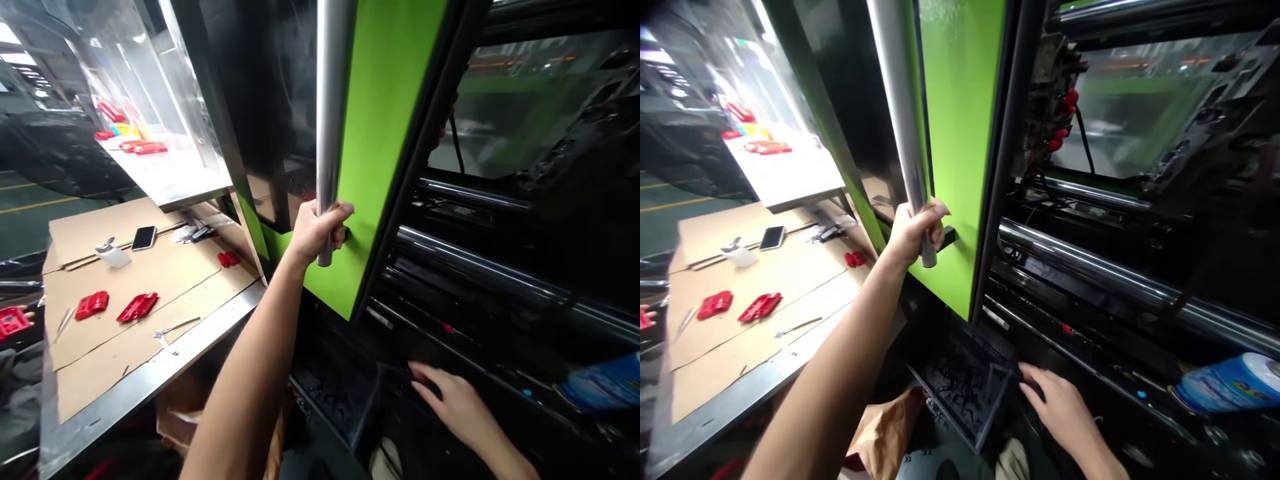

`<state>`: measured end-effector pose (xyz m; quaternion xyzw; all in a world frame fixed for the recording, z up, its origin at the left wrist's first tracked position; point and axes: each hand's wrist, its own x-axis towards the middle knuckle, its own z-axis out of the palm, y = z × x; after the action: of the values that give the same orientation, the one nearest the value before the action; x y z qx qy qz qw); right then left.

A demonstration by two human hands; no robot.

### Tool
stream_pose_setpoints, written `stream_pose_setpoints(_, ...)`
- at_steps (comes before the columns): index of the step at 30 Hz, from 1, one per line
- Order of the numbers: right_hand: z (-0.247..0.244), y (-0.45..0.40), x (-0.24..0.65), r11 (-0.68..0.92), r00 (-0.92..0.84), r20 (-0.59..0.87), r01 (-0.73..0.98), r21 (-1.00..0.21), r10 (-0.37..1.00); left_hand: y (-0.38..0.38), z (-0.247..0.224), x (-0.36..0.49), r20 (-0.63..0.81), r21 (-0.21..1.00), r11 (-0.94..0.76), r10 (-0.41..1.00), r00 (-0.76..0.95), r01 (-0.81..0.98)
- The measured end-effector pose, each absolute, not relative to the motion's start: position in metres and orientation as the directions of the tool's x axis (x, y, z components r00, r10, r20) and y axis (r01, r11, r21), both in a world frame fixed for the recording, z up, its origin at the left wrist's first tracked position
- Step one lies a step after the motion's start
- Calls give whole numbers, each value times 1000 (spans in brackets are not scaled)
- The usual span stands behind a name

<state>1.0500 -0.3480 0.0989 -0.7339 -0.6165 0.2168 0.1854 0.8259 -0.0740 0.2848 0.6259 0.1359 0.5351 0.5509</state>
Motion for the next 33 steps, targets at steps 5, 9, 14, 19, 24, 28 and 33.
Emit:
stream_pose_setpoints(5, 101, -309, 1044, -164, 194, -19, 767, -620, 981, -72, 285, 826, 519, 836, -349, 752, 406, -423)
stream_pose_setpoints(9, 123, -327, 1073, -245, 334, 37, 756, -607, 942, -70, 284, 827, 524, 830, -340, 747, 409, -443)
stream_pose_setpoints(14, 121, -370, 1097, -359, 418, -38, 726, -587, 908, -69, 283, 825, 514, 834, -321, 747, 421, -449)
stream_pose_setpoints(19, 123, -399, 1101, -452, 442, -164, 694, -560, 882, -70, 284, 824, 487, 849, -310, 772, 408, -427)
stream_pose_setpoints(24, 159, -401, 1109, -399, 457, -34, 735, -548, 889, -71, 286, 824, 519, 828, -338, 764, 383, -448)
stream_pose_setpoints(28, 216, -376, 1123, -262, 440, 207, 785, -562, 874, -69, 285, 822, 499, 845, -333, 773, 391, -419)
stream_pose_setpoints(33, 301, -280, 1147, 15, 352, 405, 738, -674, 844, -69, 285, 817, 440, 883, -303, 800, 408, -359)
